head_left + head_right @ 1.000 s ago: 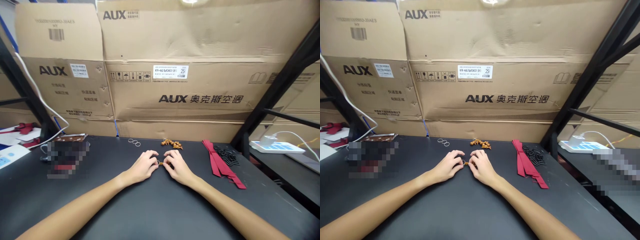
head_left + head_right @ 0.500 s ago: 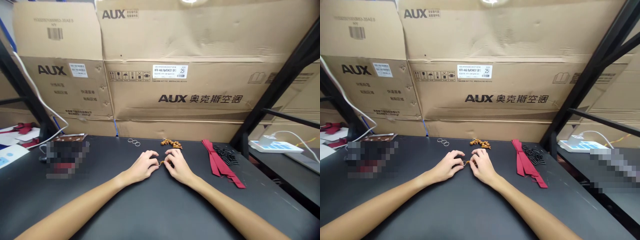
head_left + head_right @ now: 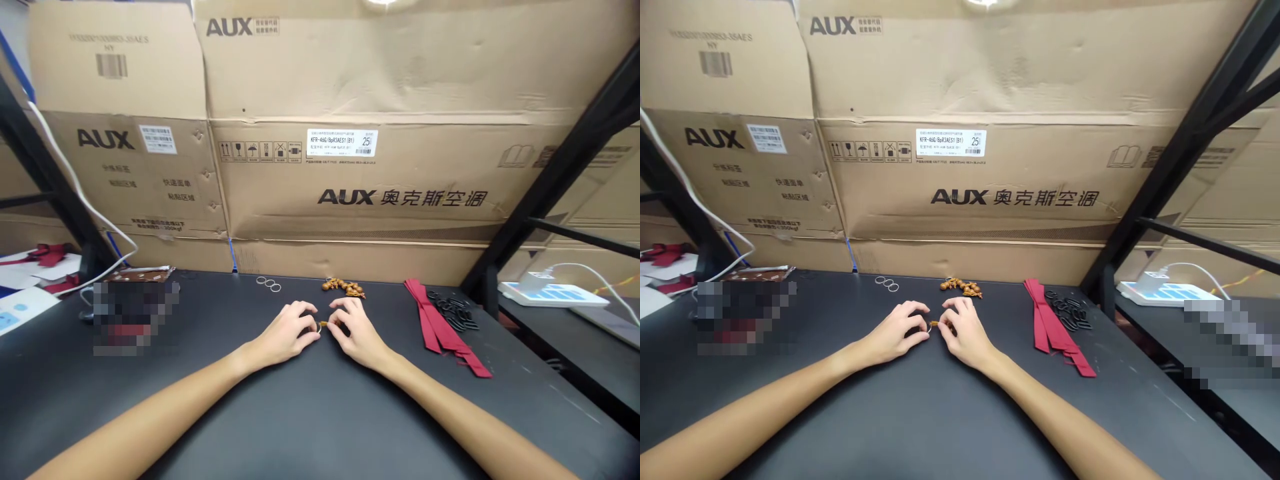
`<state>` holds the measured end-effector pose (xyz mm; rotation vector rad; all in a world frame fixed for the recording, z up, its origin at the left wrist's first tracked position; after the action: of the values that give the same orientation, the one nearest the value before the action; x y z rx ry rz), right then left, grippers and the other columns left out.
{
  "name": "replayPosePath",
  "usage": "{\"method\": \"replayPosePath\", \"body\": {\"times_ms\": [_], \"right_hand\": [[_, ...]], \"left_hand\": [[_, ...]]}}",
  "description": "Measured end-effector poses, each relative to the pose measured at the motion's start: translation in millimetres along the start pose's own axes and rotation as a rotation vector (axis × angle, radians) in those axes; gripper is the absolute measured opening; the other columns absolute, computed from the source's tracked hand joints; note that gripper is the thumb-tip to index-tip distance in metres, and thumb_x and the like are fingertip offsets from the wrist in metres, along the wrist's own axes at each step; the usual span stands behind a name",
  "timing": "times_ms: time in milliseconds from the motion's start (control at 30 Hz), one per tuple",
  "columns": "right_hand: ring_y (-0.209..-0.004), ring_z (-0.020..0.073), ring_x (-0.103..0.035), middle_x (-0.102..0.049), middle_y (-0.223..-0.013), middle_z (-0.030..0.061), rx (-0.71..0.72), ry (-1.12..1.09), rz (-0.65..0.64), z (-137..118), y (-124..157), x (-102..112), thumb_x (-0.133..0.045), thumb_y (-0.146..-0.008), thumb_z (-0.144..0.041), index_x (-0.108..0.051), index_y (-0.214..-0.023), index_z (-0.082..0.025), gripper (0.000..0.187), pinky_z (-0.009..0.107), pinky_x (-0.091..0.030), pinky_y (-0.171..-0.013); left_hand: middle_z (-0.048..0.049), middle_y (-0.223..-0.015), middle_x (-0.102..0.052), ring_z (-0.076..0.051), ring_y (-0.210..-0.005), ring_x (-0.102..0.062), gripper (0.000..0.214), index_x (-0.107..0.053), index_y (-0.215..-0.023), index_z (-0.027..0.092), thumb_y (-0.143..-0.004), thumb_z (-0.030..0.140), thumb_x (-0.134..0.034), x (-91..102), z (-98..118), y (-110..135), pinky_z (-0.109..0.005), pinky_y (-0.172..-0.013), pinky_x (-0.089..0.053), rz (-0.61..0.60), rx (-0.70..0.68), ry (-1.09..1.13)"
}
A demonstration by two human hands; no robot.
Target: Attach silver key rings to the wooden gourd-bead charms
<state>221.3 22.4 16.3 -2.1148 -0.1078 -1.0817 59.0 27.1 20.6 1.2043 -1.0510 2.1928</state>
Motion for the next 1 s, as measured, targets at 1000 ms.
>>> {"method": "replayPosePath", "body": {"times_ms": [1000], "right_hand": [[-0.111,0.0285,-0.054,-0.061,-0.122,0.0128,-0.165,0.331,-0.111,18.7,0.9,-9.3,-0.049,-0.091,-0.04,-0.062,-0.115,-0.017,0.034,0.043,-0.044,-0.089]], "left_hand": [[-0.0162,-0.139,-0.047,-0.033,-0.129,-0.042,0.055,-0.05,-0.13,0.015,-0.089,0.053,-0.05,-7.2,-23.6,2.1,-0.048,-0.106,-0.034,0.024,0.197,-0.206]]}}
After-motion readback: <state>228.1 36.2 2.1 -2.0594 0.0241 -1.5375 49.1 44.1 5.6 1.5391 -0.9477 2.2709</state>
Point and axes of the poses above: each hand's wrist, its own y-axis away from the middle knuckle, its own x-axis out of the back of the hand, z = x × y, the point moved 5 cm from there along -y, towards the middle knuckle
